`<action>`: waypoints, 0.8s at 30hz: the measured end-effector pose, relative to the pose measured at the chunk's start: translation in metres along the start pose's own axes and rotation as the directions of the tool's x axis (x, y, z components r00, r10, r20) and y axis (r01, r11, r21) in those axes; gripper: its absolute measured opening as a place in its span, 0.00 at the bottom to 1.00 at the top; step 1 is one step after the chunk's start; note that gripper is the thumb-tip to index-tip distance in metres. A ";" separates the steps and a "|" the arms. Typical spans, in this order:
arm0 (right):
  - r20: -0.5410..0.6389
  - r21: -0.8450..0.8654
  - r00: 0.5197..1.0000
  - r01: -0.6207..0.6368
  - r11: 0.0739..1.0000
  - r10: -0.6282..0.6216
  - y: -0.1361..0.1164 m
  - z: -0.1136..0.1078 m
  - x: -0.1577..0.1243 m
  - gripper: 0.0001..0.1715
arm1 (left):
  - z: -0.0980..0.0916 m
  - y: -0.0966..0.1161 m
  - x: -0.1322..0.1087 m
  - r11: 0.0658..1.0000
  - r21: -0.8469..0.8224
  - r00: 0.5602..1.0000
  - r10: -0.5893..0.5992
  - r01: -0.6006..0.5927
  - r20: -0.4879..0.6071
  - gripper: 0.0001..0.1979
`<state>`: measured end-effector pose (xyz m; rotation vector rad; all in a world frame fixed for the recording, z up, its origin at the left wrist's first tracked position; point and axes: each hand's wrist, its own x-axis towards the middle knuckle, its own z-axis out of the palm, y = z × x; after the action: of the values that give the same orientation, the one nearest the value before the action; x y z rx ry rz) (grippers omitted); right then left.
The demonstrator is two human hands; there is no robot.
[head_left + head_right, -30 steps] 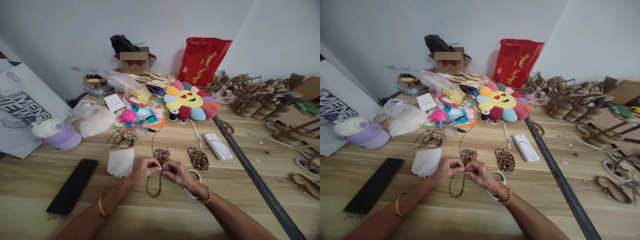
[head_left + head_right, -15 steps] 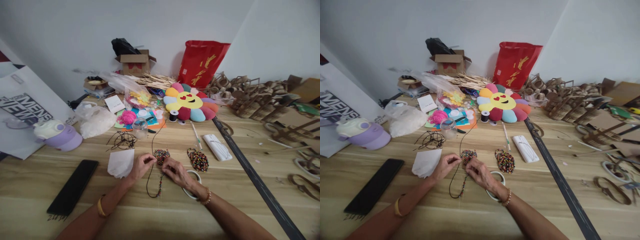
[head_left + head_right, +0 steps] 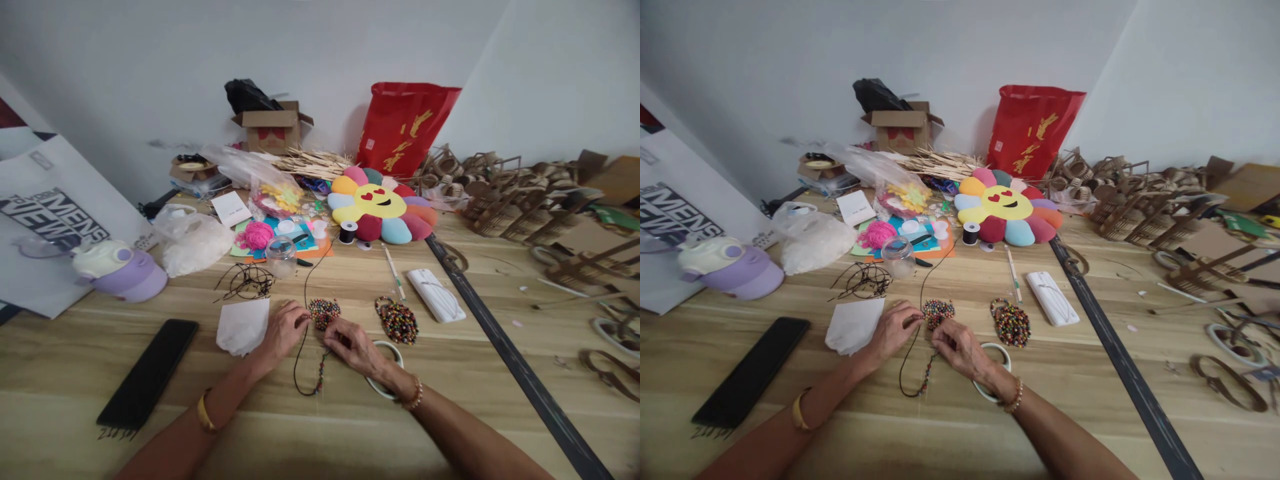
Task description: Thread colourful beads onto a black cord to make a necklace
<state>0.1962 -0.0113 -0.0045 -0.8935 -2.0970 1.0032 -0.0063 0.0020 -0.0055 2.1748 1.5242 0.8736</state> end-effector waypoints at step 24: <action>-0.019 0.033 0.999 -0.034 0.999 0.034 0.000 0.000 0.001 0.12 | 0.003 0.002 -0.003 0.987 0.081 0.984 0.126 -0.137 0.128 0.06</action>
<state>0.1954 -0.0107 -0.0044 -0.9218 -2.0502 1.0393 -0.0037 -0.0015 -0.0075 2.3695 1.3995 0.7088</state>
